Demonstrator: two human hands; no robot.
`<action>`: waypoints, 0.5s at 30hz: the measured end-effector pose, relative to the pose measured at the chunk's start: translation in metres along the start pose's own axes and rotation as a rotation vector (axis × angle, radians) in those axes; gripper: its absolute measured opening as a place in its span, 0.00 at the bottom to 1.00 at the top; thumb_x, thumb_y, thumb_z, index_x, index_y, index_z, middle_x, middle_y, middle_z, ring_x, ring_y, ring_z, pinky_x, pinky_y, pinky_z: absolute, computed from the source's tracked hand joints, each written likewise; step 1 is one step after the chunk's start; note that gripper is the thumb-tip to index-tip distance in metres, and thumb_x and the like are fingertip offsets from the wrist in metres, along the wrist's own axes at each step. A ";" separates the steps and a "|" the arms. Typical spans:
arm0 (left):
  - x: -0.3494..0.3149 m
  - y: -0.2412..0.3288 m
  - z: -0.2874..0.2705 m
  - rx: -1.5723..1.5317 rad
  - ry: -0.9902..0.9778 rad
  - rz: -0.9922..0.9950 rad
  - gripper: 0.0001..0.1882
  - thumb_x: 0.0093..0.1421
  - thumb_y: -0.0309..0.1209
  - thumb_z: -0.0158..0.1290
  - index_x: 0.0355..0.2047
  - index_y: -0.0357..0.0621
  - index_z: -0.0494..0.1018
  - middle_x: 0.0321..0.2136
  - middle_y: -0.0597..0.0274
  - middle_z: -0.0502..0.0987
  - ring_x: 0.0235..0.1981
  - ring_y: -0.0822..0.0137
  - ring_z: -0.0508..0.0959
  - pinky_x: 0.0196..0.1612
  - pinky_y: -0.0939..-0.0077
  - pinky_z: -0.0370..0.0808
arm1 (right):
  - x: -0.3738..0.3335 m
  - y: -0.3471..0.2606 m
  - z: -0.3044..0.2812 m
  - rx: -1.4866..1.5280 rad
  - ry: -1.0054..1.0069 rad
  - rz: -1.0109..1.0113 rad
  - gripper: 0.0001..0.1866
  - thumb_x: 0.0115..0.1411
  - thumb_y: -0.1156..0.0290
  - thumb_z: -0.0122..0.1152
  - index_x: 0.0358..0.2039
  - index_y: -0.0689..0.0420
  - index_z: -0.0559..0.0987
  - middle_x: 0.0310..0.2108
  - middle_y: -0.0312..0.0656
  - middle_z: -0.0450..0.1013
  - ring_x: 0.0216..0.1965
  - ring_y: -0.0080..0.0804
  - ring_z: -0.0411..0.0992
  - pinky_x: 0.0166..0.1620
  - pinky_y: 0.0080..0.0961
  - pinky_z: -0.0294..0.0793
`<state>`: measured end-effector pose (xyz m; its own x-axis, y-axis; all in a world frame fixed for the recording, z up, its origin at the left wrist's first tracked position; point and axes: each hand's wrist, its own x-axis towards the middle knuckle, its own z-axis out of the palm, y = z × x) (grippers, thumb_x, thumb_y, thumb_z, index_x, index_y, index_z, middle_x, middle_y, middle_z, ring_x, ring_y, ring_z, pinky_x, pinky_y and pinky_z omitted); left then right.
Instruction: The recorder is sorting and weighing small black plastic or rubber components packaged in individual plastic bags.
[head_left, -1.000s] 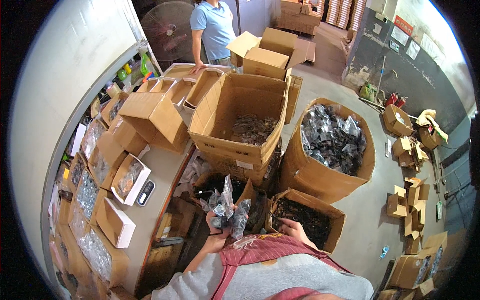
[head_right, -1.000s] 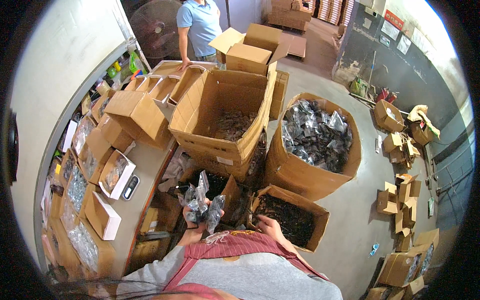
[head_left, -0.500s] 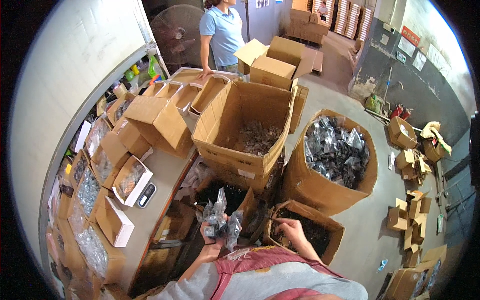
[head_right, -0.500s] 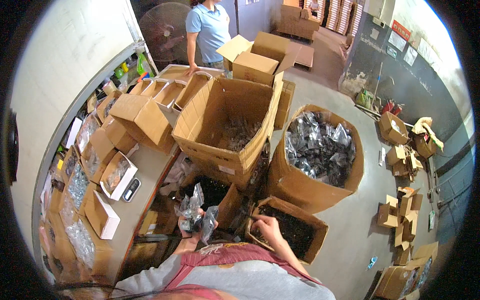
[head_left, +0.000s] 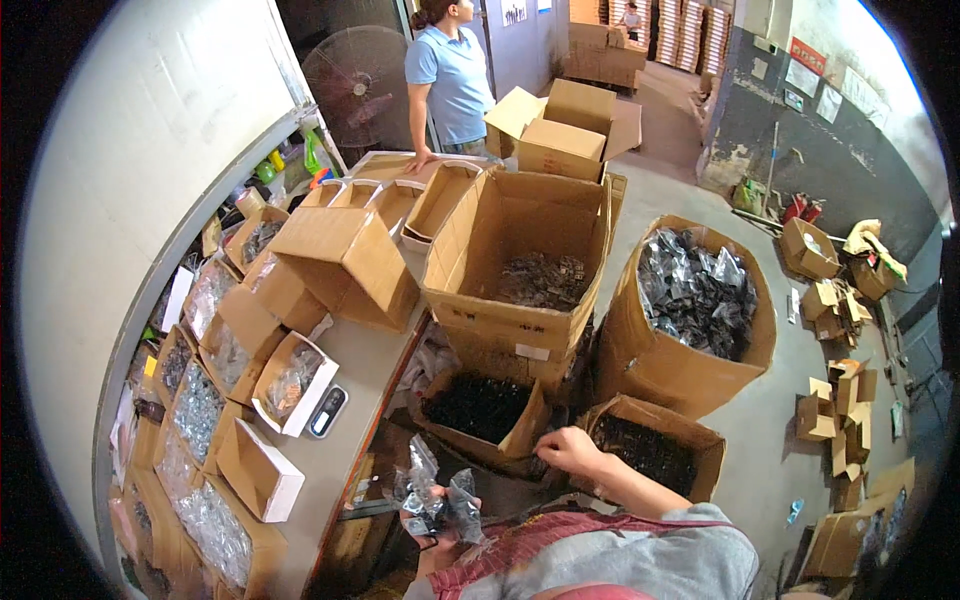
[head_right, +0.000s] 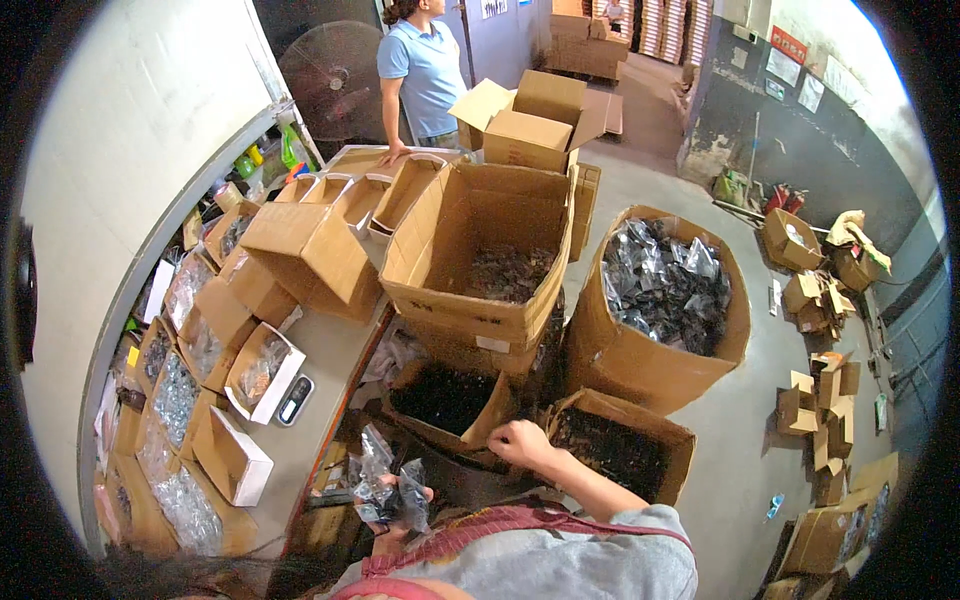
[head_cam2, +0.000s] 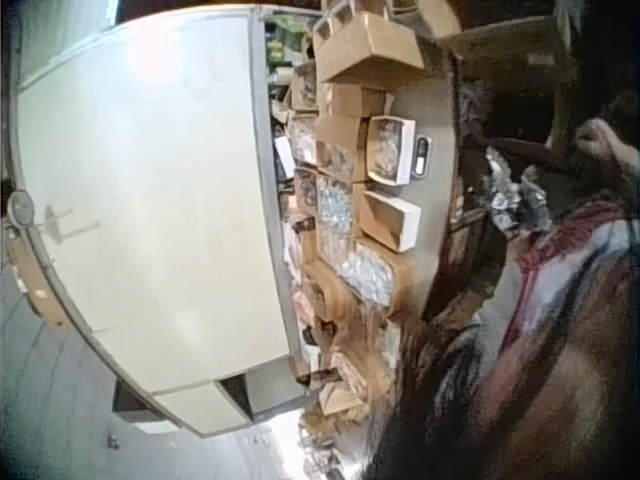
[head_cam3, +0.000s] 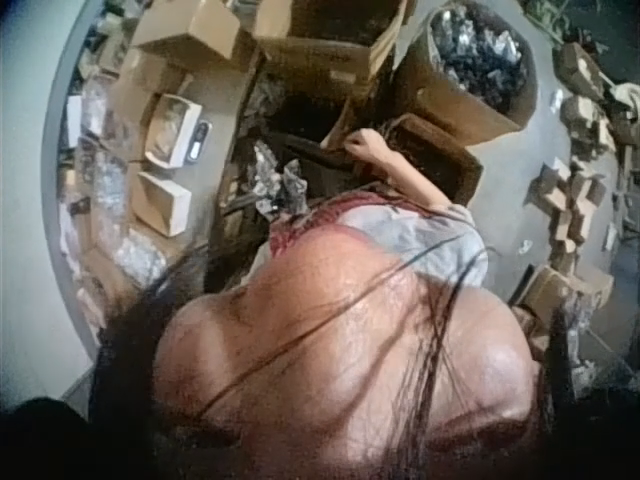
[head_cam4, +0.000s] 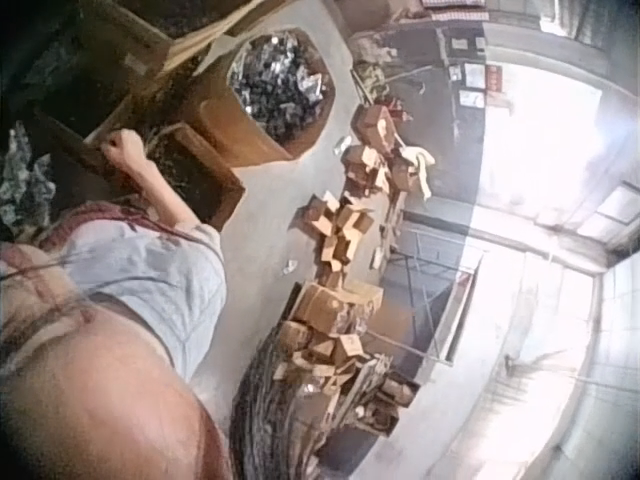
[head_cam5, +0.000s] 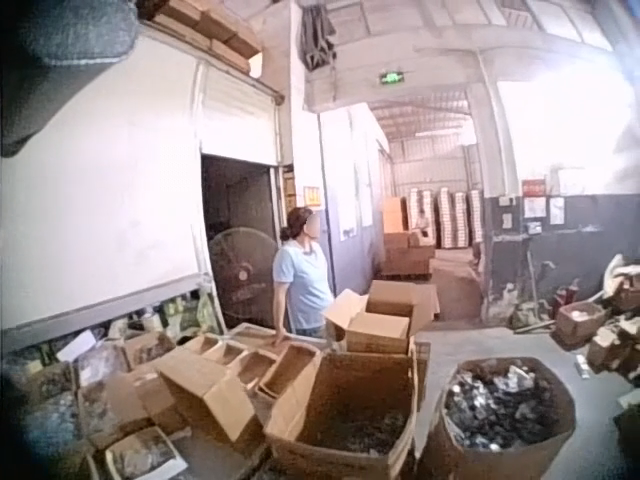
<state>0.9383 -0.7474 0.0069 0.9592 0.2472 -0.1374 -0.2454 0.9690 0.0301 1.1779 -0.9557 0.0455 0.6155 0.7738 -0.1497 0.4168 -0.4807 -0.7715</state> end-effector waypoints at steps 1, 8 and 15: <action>-0.008 0.005 0.015 -0.143 -0.036 0.046 0.24 0.48 0.51 0.61 0.39 0.48 0.76 0.42 0.62 0.77 0.48 0.42 0.72 0.56 0.38 0.62 | 0.005 -0.017 0.003 0.021 0.040 -0.055 0.14 0.51 0.61 0.56 0.32 0.56 0.82 0.27 0.50 0.76 0.29 0.48 0.76 0.34 0.38 0.75; -0.049 0.117 -0.004 0.072 -0.074 0.022 0.28 0.47 0.57 0.56 0.36 0.47 0.76 0.42 0.51 0.73 0.47 0.36 0.70 0.47 0.30 0.67 | 0.012 -0.126 0.079 0.760 0.056 0.231 0.12 0.51 0.73 0.51 0.30 0.67 0.80 0.19 0.40 0.73 0.18 0.22 0.68 0.21 0.19 0.65; -0.134 0.227 -0.066 0.085 -0.077 0.077 0.22 0.48 0.40 0.66 0.42 0.50 0.74 0.62 0.45 0.57 0.62 0.35 0.56 0.61 0.37 0.57 | 0.054 -0.199 0.131 0.707 -0.130 0.046 0.12 0.51 0.74 0.52 0.33 0.66 0.81 0.20 0.38 0.75 0.19 0.19 0.67 0.22 0.17 0.63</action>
<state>0.7451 -0.5608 -0.0330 0.9467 0.3174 -0.0553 -0.3091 0.9432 0.1217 1.0411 -0.7641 0.1099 0.5194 0.8230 -0.2299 -0.1673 -0.1659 -0.9718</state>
